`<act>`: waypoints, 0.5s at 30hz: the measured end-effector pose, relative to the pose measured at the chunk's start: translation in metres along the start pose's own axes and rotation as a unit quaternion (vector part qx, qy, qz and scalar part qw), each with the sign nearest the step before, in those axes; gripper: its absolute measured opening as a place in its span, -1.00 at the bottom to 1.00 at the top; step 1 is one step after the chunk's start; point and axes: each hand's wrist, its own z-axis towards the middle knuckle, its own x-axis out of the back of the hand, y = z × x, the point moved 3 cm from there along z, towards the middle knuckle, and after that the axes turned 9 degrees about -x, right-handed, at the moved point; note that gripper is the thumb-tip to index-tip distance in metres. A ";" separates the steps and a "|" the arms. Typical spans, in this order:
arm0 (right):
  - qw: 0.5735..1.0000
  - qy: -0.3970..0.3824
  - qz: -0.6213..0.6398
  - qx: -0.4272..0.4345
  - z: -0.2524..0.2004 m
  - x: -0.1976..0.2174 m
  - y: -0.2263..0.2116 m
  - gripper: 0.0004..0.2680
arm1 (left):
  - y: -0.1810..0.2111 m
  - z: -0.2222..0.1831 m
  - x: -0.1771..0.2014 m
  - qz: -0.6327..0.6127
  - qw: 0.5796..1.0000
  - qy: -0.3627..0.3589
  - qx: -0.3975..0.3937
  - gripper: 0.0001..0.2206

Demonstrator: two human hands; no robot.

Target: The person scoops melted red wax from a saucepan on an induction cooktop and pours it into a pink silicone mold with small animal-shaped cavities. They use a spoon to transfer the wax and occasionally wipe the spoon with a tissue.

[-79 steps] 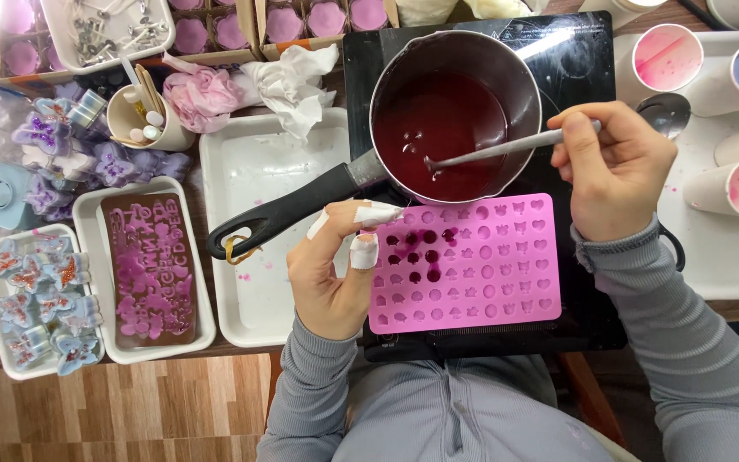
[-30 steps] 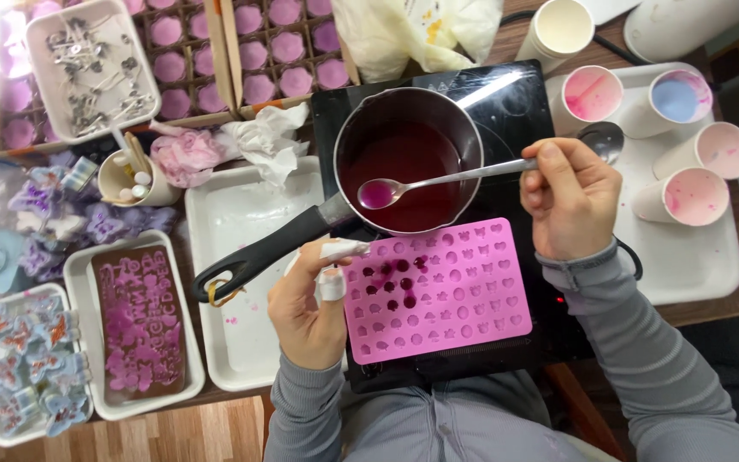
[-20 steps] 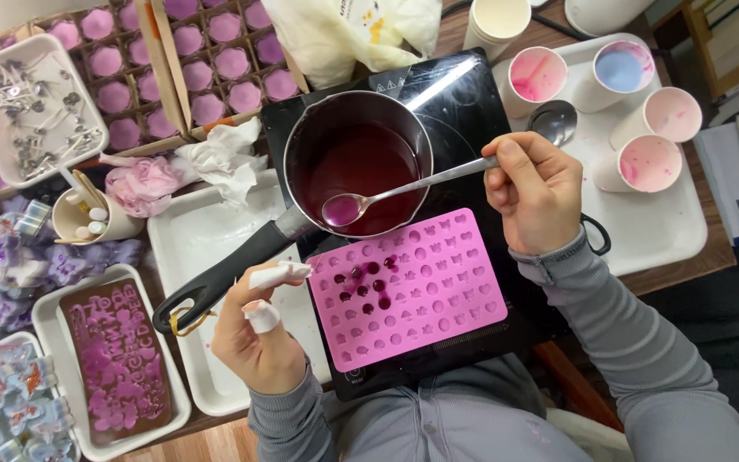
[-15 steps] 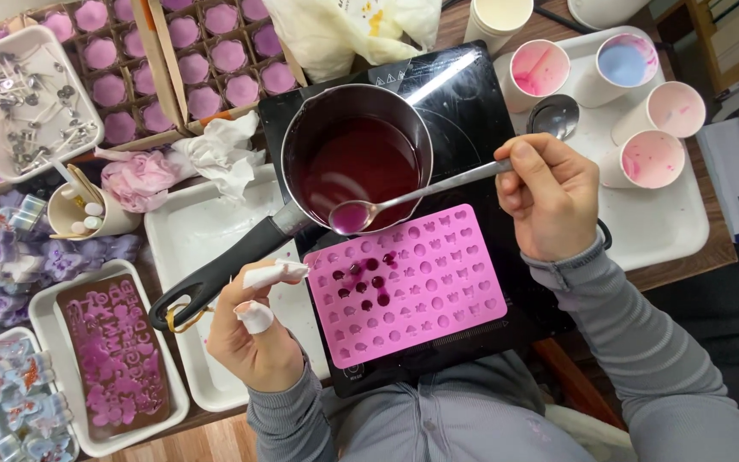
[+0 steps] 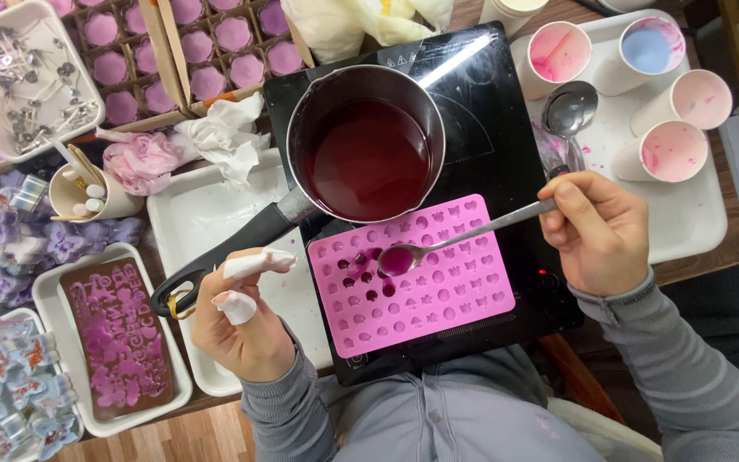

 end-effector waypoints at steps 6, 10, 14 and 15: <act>1.000 0.014 -0.021 -0.016 -0.005 0.015 0.015 -0.89 | -0.001 0.000 0.001 -0.006 1.000 0.003 0.002 -0.51; 0.999 0.015 -0.032 -0.018 -0.005 0.016 0.019 -0.89 | 0.000 -0.001 -0.003 -0.014 1.000 -0.004 0.008 -0.51; 0.998 0.018 -0.056 -0.010 -0.005 0.015 0.020 -0.89 | -0.002 -0.002 -0.002 -0.018 1.000 -0.007 0.007 -0.51; 0.998 0.018 -0.064 -0.006 -0.005 0.015 0.021 -0.89 | -0.002 -0.002 -0.001 -0.014 1.000 -0.004 0.006 -0.52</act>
